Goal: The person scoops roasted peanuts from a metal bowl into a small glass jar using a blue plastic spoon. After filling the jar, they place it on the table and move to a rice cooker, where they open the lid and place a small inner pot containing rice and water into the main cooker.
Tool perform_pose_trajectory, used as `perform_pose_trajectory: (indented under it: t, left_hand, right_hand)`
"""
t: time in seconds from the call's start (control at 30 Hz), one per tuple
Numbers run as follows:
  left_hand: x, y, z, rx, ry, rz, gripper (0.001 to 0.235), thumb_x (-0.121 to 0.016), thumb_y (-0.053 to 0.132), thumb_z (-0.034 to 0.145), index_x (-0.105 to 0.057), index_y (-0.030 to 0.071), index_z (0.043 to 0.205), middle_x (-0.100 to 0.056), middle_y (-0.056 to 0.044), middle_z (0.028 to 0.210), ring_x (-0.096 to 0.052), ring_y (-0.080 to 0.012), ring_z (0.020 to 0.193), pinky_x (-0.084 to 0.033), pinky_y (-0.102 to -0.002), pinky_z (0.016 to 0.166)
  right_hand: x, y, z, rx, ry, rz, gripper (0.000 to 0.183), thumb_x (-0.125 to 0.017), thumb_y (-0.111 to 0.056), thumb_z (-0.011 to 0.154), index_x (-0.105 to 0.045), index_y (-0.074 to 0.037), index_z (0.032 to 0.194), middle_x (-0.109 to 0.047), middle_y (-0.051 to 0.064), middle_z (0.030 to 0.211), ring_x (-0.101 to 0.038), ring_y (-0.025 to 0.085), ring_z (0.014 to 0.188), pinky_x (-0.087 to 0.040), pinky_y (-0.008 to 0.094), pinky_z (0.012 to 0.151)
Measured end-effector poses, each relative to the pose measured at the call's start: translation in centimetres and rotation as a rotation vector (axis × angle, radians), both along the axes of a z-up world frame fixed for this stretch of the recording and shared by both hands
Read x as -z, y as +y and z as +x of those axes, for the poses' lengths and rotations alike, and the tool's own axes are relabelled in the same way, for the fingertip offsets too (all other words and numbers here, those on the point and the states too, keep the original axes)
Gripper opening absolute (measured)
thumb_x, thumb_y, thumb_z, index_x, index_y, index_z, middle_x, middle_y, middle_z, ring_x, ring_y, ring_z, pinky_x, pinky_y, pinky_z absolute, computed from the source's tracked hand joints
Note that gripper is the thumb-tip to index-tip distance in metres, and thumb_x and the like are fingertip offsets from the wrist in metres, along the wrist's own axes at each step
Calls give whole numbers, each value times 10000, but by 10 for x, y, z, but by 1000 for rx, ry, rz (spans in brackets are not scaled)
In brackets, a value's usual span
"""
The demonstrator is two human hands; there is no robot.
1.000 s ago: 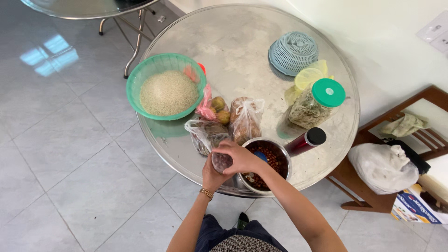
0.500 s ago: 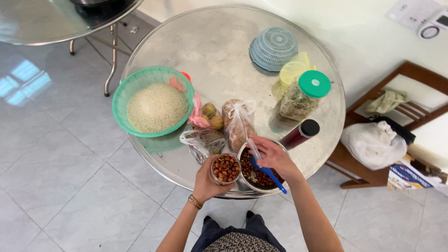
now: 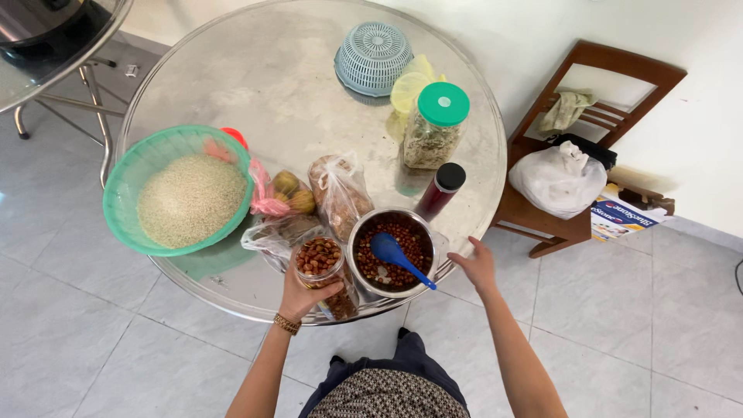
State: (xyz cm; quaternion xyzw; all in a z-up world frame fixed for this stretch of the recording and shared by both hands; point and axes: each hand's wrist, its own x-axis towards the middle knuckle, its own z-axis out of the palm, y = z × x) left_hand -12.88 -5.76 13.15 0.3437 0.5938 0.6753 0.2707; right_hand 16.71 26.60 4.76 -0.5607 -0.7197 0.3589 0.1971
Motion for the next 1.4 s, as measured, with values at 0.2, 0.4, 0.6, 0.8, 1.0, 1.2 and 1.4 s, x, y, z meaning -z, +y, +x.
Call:
perform_pose_trajectory:
  t: [0.2,0.4,0.6,0.8,1.0,1.2,1.4]
  left_hand:
    - [-17,3,8,-64,55,-37,1003,-977,215,565,-446,30,1394,-677,-84,1259,-681,-186,1155,-582,-373,975]
    - [-44,-2,15,-122,54,-66,920,-986,207,569,-528,0,1340,-724,-120,1213,-713,-217,1109,-597,-383,967]
    - [-68,8,29,-115,104,-41,969,-992,230,538,-515,-14,1345,-699,-120,1259,-689,-223,1166,-571,-399,1016]
    - [-80,35,57,92,48,-71,1098,-991,263,533,-450,-5,1450,-638,-121,1364,-611,-223,1280,-479,-407,1115]
    - [-59,34,59,230,-69,-174,1162,-985,291,557,-377,24,1511,-579,-125,1436,-553,-222,1345,-444,-389,1141]
    - [-23,23,73,233,-88,-156,1322,-995,301,506,-238,55,1562,-499,-108,1497,-494,-221,1390,-426,-394,1140]
    - [2,16,85,135,-59,-269,1143,-984,273,534,-410,22,1490,-625,-120,1406,-612,-242,1307,-497,-407,1102]
  right_hand:
    - [45,14,-34,-235,-118,246,878,-865,-293,674,-508,-78,1448,-480,261,1451,-522,424,1290,-476,463,1034]
    - [10,16,-46,-338,-37,417,744,-847,-204,729,-552,-64,1397,-517,225,1452,-554,389,1281,-486,427,1061]
    - [-104,-57,-55,-720,522,-90,765,-878,-281,749,-581,-95,1429,-604,79,1482,-609,277,1307,-496,425,1123]
    - [-150,-154,-82,-961,599,-452,1280,-956,-196,636,-114,-75,1593,-463,138,1516,-472,258,1401,-384,416,1175]
    - [-101,-185,-68,-802,799,-751,1104,-896,-79,712,-224,-45,1587,-500,146,1480,-519,244,1344,-462,410,1129]
    - [-72,-197,-62,-723,804,-862,1058,-871,-71,747,-216,-51,1577,-558,145,1425,-577,247,1311,-496,425,1107]
    - [-82,-197,-60,-747,648,-851,1100,-868,-103,722,-153,-102,1558,-550,117,1394,-577,245,1281,-519,406,1061]
